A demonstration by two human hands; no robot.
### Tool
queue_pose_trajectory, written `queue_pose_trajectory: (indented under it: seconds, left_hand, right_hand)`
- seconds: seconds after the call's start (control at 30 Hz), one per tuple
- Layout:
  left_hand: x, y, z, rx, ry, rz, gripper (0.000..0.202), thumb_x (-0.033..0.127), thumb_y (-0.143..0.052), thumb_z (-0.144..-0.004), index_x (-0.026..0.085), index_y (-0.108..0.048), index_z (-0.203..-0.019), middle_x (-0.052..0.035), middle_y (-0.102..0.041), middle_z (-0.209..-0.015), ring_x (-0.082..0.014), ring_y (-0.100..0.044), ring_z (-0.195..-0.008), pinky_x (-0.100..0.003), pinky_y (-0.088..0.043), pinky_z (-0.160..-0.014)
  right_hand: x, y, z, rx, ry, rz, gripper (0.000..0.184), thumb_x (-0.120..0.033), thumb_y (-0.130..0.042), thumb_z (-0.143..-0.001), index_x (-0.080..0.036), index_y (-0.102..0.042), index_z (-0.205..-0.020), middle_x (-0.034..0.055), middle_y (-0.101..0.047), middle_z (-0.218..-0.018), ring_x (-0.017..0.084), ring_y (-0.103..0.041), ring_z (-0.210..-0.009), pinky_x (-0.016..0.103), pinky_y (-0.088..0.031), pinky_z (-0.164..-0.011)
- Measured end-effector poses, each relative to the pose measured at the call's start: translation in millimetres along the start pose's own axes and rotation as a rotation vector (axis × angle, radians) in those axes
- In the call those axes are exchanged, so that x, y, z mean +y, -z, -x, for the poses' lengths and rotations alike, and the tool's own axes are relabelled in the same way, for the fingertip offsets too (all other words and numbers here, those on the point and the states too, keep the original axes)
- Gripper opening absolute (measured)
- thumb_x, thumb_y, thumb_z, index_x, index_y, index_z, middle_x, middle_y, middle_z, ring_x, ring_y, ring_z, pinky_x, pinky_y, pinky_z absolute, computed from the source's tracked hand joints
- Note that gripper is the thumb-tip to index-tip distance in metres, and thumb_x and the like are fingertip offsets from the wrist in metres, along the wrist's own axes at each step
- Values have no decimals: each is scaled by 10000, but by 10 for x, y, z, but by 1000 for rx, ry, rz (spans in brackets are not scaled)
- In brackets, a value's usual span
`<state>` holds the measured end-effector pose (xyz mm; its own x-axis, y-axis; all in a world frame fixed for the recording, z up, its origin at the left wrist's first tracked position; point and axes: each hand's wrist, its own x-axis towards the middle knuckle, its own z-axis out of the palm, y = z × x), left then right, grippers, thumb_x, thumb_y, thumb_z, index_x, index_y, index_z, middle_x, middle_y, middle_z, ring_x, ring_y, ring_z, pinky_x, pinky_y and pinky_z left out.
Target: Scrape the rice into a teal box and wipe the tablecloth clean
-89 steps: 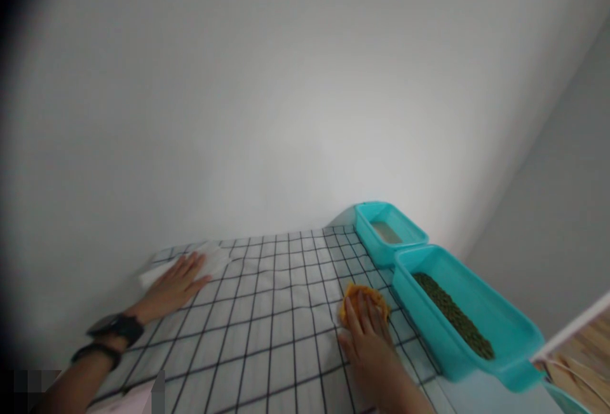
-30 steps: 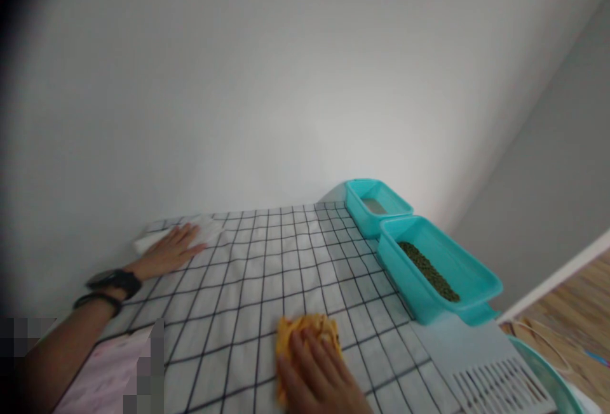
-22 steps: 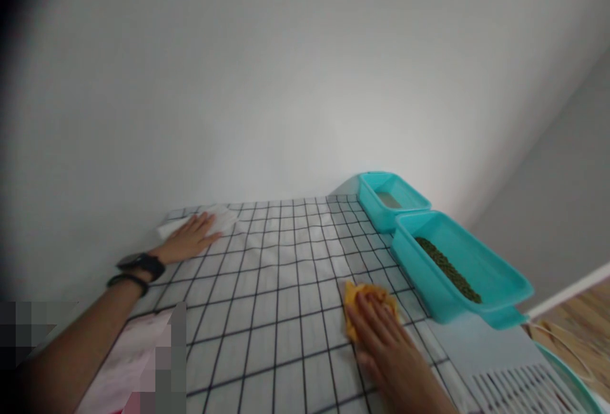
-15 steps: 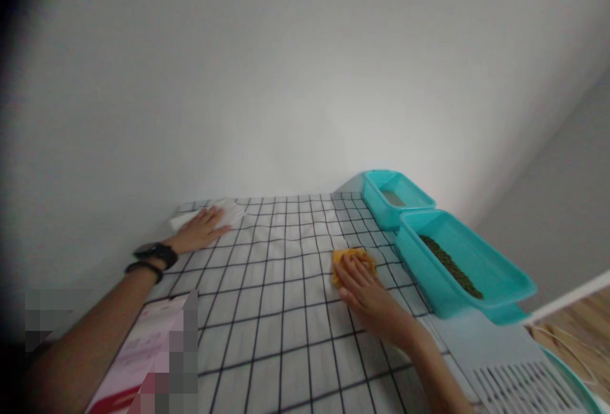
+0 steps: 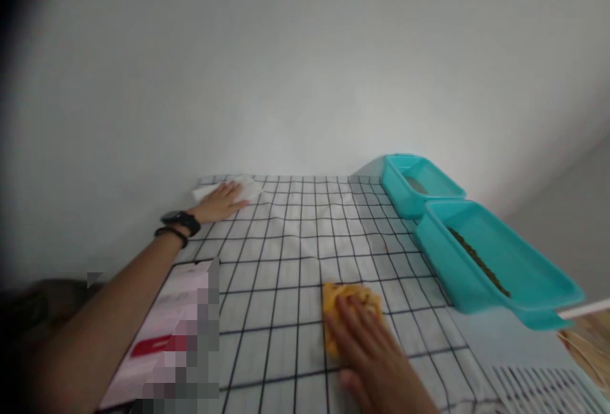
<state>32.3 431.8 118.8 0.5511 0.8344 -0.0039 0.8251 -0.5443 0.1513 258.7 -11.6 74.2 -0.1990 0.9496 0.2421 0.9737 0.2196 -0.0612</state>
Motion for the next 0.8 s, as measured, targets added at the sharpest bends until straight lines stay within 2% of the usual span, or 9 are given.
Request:
queue_pose_trajectory:
  seconds: [0.1, 0.17, 0.23, 0.33, 0.43, 0.5, 0.63, 0.7, 0.8]
  left_hand:
    - [5, -3, 9, 17, -9, 22, 653, 517, -489, -906, 226, -327, -1467, -110, -230, -1612, -350, -194, -1465, -624, -138, -1161]
    - [18, 2, 15, 28, -10, 29, 632, 494, -516, -902, 233, -352, -1453, -106, -247, -1605, -353, -216, -1455, -633, -154, -1154]
    - [37, 10, 20, 44, -11, 29, 619, 480, -522, -904, 226, -365, -1446, -112, -261, -1597, -354, -235, -1447, -633, -177, -1148]
    - [54, 27, 37, 67, -25, 23, 578, 446, -547, -902, 222, -407, -1416, -115, -319, -1567, -349, -302, -1417, -631, -236, -1129]
    - [51, 52, 80, 93, -56, 27, 542, 420, -567, -897, 219, -445, -1386, -116, -375, -1531, -342, -369, -1378, -624, -296, -1104]
    - [51, 71, 122, 119, -84, 42, 528, 409, -562, -904, 208, -450, -1380, -121, -396, -1514, -334, -401, -1355, -616, -319, -1091]
    - [81, 105, 196, 156, -120, 84, 503, 377, -556, -916, 172, -460, -1366, -129, -415, -1494, -324, -432, -1328, -601, -329, -1084]
    - [99, 109, 212, 166, -124, 106, 496, 373, -531, -931, 150, -457, -1368, -128, -407, -1495, -324, -421, -1337, -590, -308, -1099]
    - [103, 97, 207, 178, -140, 140, 505, 369, -467, -963, 95, -427, -1385, -126, -390, -1495, -336, -398, -1353, -574, -268, -1119]
  right_hand:
    - [423, 169, 150, 32, -291, 36, 618, -339, -319, -986, -297, -67, -1549, 25, -192, -1603, 289, -241, -1452, 522, -329, -1128]
    - [418, 182, 63, 43, -303, 17, 617, -355, -306, -987, -309, -49, -1546, 15, -171, -1608, 300, -224, -1455, 544, -315, -1130]
    - [161, 137, -146, 7, -175, -37, 623, -356, -317, -988, -312, -42, -1546, 16, -190, -1602, 290, -242, -1451, 515, -341, -1124]
    - [-505, -19, -522, -34, 163, -149, 672, -407, -418, -967, -249, -127, -1552, 59, -288, -1567, 291, -310, -1424, 442, -406, -1091]
    - [-1077, -209, -753, 191, 377, -100, 582, -373, -484, -964, -216, -319, -1500, 67, -478, -1463, 255, -464, -1337, 361, -468, -1038]
    - [-1187, -250, -757, 289, 419, -10, 503, -336, -491, -971, -238, -392, -1455, 26, -516, -1439, 212, -509, -1300, 310, -479, -1023]
    - [-658, 9, -400, 153, 351, 56, 556, -407, -421, -985, -224, -322, -1500, 36, -477, -1473, 202, -468, -1336, 291, -484, -1015]
    - [-201, 194, -108, 27, 107, 42, 590, -389, -377, -989, -220, -230, -1535, 50, -379, -1533, 225, -374, -1398, 352, -452, -1058]
    - [335, 357, 271, 63, -258, 32, 599, -298, -322, -996, -282, -98, -1551, 30, -217, -1597, 249, -242, -1452, 470, -350, -1128]
